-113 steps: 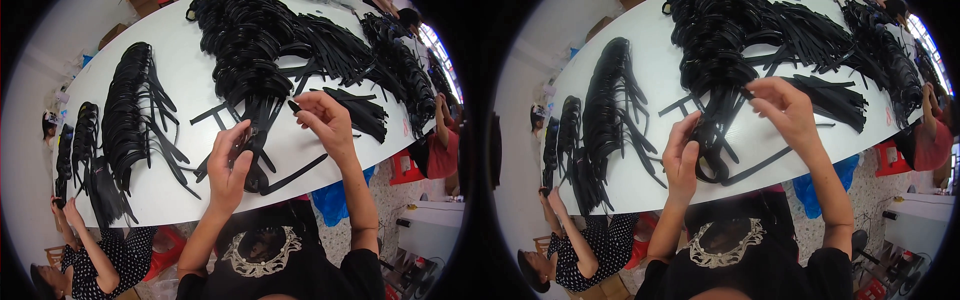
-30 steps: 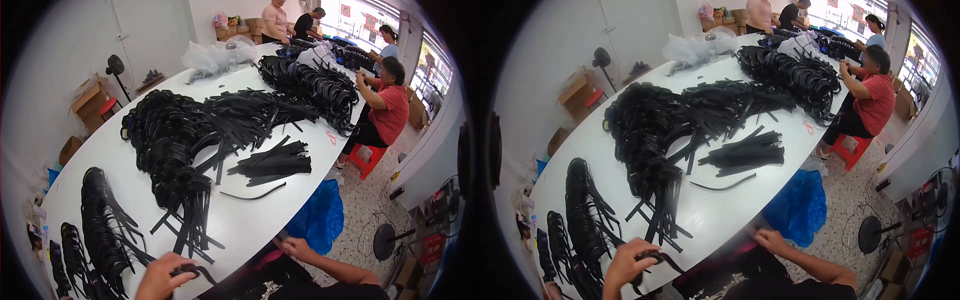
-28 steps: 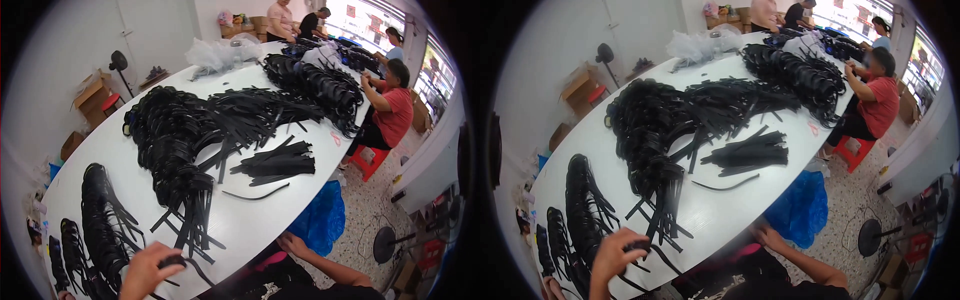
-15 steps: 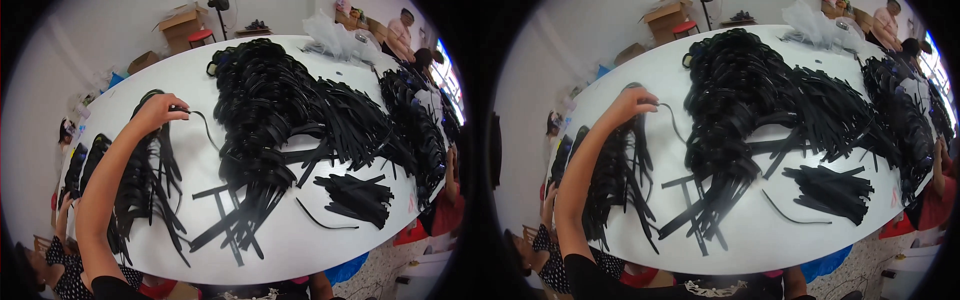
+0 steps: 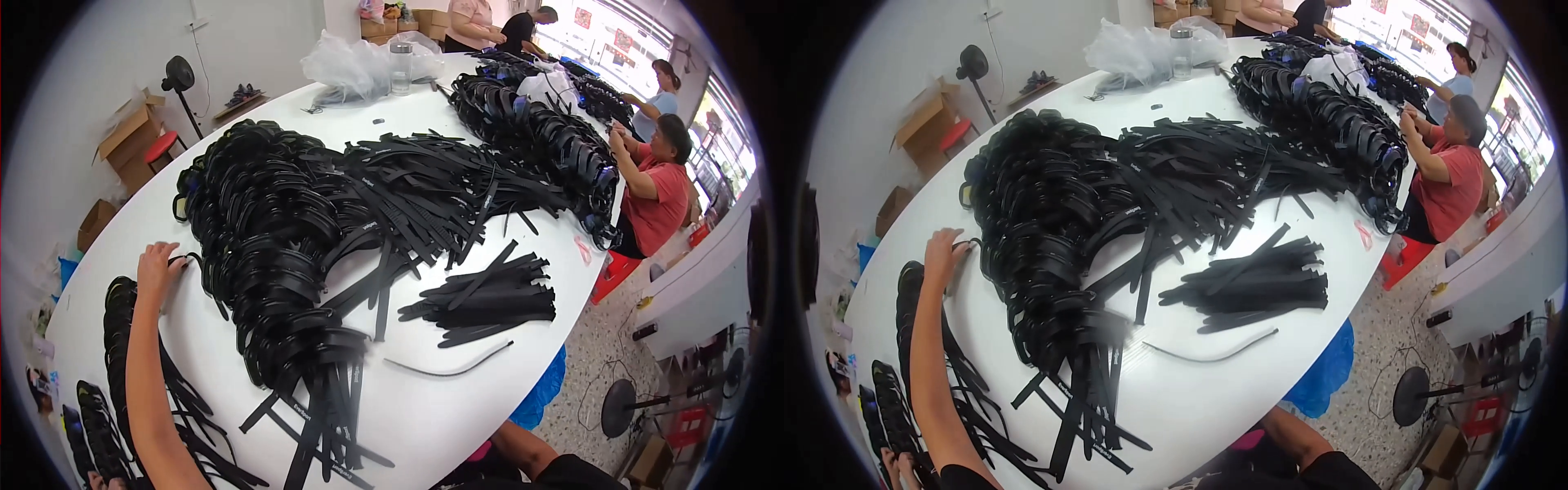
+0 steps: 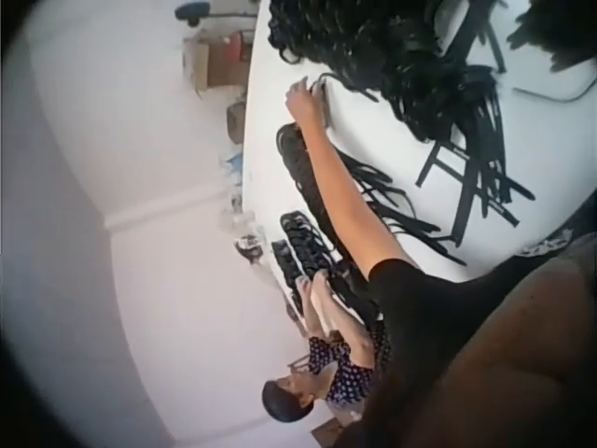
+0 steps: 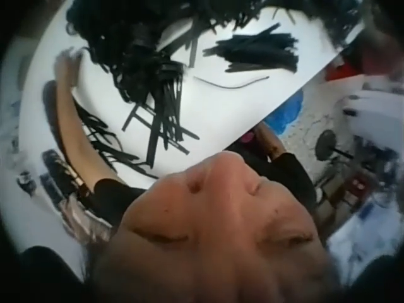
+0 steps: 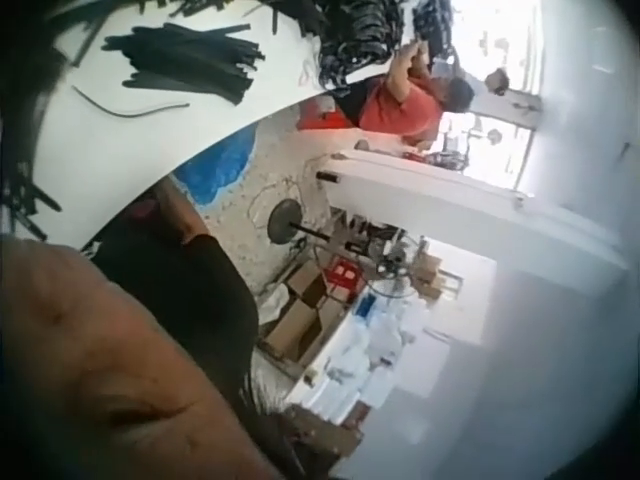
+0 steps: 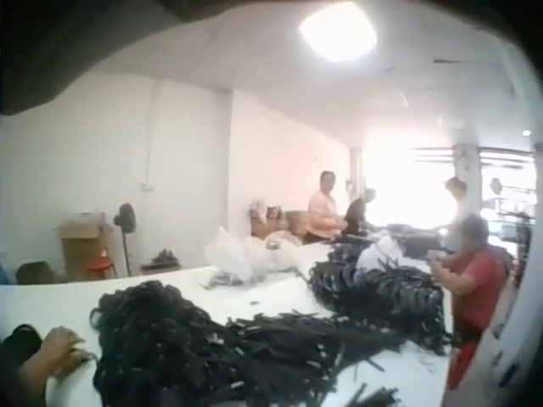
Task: Attaching straps to diving goggles at a factory workbench.
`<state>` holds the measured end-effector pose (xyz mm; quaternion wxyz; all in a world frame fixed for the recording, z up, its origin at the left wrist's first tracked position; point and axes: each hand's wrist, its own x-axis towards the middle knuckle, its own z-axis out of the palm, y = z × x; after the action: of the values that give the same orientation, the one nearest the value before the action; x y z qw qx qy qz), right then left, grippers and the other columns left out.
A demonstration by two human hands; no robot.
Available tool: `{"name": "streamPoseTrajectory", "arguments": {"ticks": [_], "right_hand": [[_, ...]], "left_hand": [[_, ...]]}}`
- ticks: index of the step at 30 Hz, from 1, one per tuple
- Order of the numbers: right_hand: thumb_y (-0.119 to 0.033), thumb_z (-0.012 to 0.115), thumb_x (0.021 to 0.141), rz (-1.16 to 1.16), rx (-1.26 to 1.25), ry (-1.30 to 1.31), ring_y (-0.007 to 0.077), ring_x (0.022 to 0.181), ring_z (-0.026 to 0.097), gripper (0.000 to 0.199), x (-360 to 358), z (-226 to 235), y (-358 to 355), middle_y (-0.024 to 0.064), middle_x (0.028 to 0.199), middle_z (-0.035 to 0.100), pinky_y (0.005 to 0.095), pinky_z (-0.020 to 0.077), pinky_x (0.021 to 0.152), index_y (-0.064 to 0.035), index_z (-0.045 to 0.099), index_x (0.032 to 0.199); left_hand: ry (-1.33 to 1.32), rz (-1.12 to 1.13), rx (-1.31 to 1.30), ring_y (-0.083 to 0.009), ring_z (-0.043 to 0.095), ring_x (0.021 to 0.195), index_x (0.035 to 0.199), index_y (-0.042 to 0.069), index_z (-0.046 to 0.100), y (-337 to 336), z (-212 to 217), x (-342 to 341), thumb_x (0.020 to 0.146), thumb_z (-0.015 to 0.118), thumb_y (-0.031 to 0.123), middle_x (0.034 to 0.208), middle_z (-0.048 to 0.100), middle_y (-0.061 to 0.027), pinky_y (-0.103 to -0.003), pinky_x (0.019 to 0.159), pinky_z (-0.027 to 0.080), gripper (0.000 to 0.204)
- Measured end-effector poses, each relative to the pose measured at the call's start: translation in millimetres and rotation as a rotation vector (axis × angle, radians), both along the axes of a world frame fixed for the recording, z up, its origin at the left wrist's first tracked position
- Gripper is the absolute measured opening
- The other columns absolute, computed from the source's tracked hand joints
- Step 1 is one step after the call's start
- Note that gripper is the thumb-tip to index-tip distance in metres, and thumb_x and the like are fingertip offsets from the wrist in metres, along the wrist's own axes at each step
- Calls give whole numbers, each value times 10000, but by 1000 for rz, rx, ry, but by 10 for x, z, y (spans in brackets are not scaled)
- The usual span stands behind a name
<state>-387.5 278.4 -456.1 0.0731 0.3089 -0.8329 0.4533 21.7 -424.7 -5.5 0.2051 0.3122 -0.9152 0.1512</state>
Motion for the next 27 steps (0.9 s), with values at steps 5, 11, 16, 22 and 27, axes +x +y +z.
{"name": "streamPoseTrajectory", "arguments": {"ticks": [5, 11, 16, 22, 27], "right_hand": [[-256, 491, 1060, -55, 3, 82, 314, 872, 670, 287, 198, -21, 81, 132, 919, 690, 463, 527, 783, -34, 659, 1133], [-259, 504, 1056, -86, -41, 200, 304, 850, 668, 273, 135, 67, -204, 121, 895, 683, 452, 526, 768, -45, 661, 1122], [-261, 514, 1053, -120, -17, 347, 295, 831, 666, 262, -202, 350, 28, 112, 874, 677, 442, 526, 755, -54, 662, 1114], [-264, 527, 1049, -238, 60, 497, 285, 809, 664, 248, -446, 641, 581, 101, 850, 670, 430, 526, 740, -64, 664, 1104], [-267, 538, 1045, -164, 117, 523, 276, 790, 662, 237, -381, 590, 461, 92, 830, 664, 421, 526, 728, -73, 665, 1095]], "left_hand": [[322, -192, 44, -279, 623, 1025, 1096, 27, 687, 955, 711, -124, 930, 651, 28, 1056, 670, -111, -378, 922, 480, 170], [919, -395, 901, -177, 600, 846, 908, -52, 641, 3031, 1506, -264, 1032, 514, 154, 896, 650, -91, -276, 794, 455, 271], [794, -1148, 1361, -235, 638, 676, 792, 6, 619, 4458, 2170, -551, 1029, 608, 240, 758, 628, -158, -346, 680, 543, 333], [343, -1169, 1696, -180, 589, 634, 935, 11, 720, 5004, 2681, -349, 1045, 597, 409, 842, 665, -135, -260, 539, 440, 430], [-61, -1273, 1840, -211, 626, 602, 932, 13, 717, 4644, 2513, -165, 1013, 654, 429, 846, 675, -108, -293, 518, 473, 428]]}}
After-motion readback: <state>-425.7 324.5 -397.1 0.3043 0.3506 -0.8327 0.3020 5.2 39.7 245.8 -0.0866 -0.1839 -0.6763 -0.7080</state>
